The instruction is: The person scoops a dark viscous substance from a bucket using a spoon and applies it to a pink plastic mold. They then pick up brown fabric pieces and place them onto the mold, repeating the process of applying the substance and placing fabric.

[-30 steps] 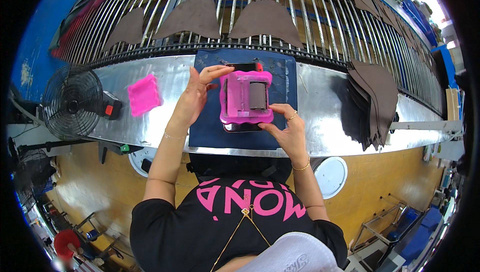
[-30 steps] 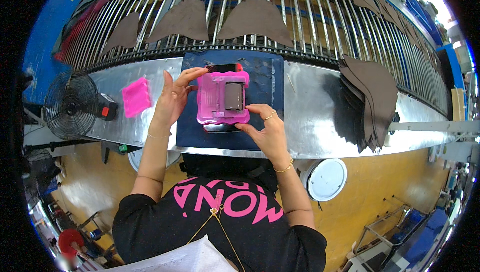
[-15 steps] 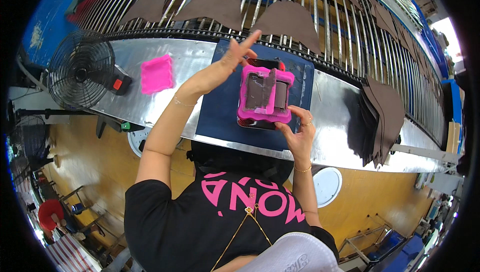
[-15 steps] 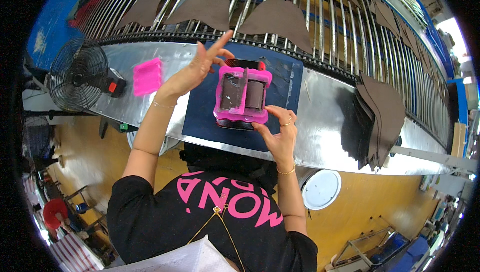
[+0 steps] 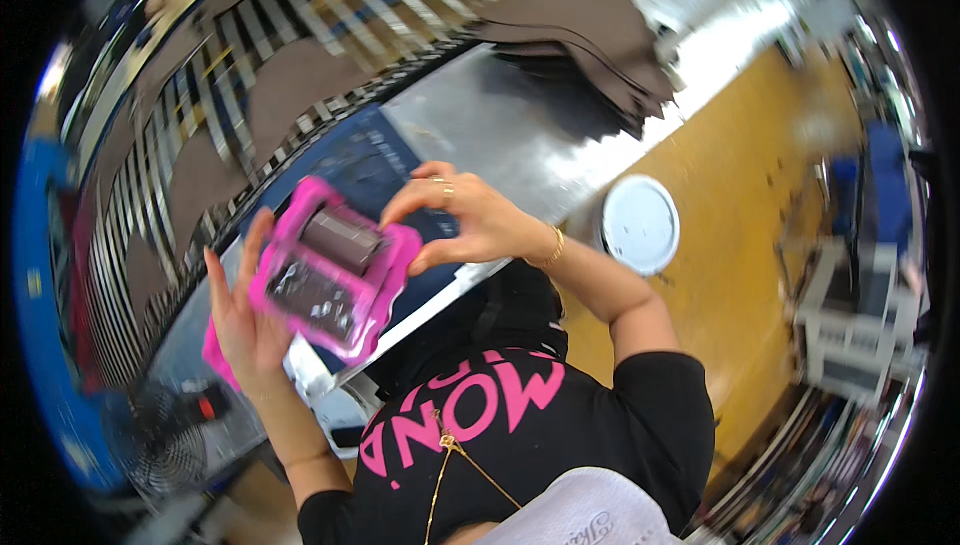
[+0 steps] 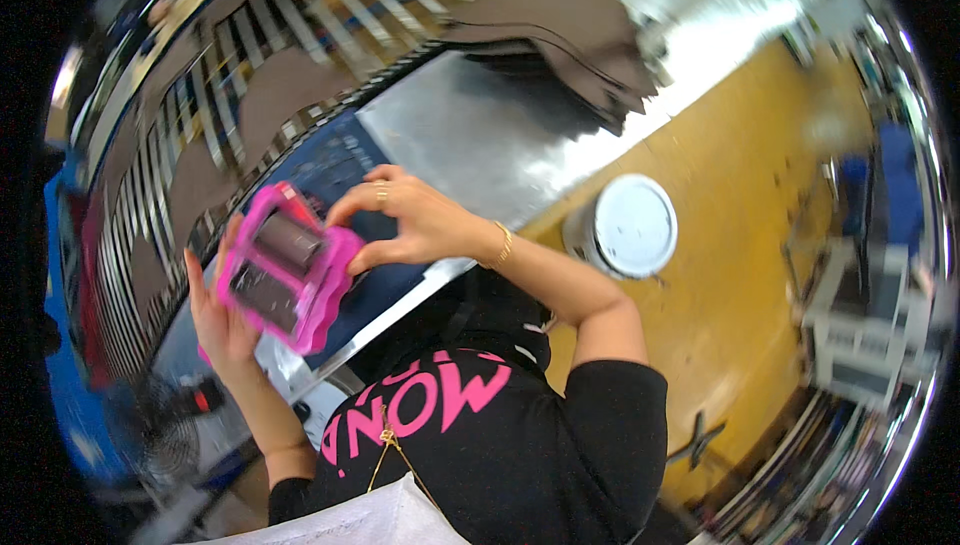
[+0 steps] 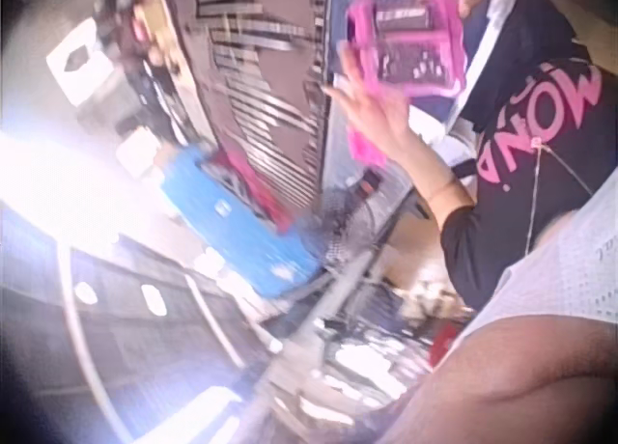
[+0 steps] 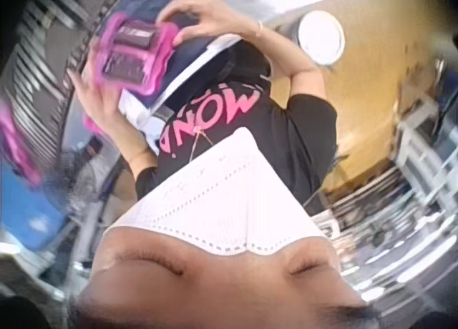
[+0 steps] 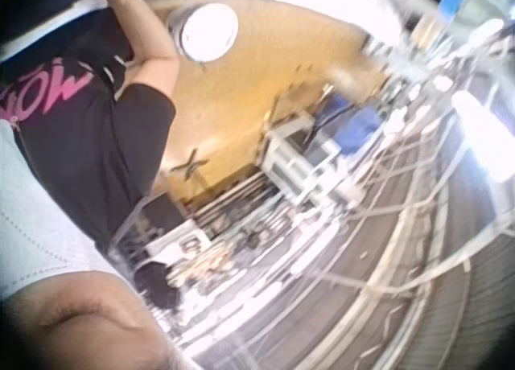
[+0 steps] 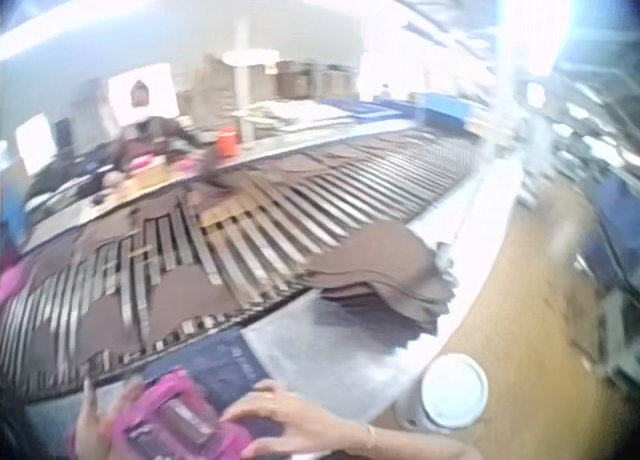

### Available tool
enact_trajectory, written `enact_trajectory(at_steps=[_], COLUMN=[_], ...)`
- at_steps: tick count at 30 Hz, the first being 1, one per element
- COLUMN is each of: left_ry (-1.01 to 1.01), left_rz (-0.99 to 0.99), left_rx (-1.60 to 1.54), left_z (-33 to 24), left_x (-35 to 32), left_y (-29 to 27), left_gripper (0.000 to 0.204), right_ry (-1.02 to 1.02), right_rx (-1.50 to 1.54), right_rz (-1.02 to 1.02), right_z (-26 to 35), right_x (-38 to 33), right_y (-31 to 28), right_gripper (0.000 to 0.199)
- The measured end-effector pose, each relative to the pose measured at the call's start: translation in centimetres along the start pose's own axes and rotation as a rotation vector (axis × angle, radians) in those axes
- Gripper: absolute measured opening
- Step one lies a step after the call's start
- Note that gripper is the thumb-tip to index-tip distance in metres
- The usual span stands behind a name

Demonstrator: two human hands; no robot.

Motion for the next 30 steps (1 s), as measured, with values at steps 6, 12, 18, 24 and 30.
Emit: enact_trajectory(at_steps=[6,12,18,24,30], left_ry=[-0.212,-0.555,-0.759,-0.788,-0.858], left_rz=[-0.027,-0.128,0.157,0.055,-0.017], left_rx=[-0.042,-0.012,-0.153,0.109,0.269], left_z=[8.7,17.7,26.8,32.8,37.8], left_x=[1.5,4.4,9.4,12.1,15.2], left_y=[7.4,13.3,13.0,13.7,11.8], left_gripper=[0.069,0.069,0.088,0.082,0.079], right_ry=[0.048,0.17,0.314,0.65,1.374], right_rx=[0.192,0.272,0.164,0.227,-0.665], right_rz=[0.168,0.294,0.059,-0.802,-0.837], right_z=[2.4,4.3,4.3,-2.4,-22.7], right_x=[-4.5,-11.6,-20.7,-38.2,-52.0], right_y=[-6.7,-13.8,-20.0,-24.2,-17.5], right_gripper=[0.047,0.047,0.05,0.029,0.028])
Point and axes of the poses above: each hand's wrist, its own x-axis towards the middle knuckle, its own y-axis out of the palm, z = x × y, the point moved 2 cm from there along x, towards the middle knuckle, and after that the axes turned 9 degrees about x, right-handed, at the moved point
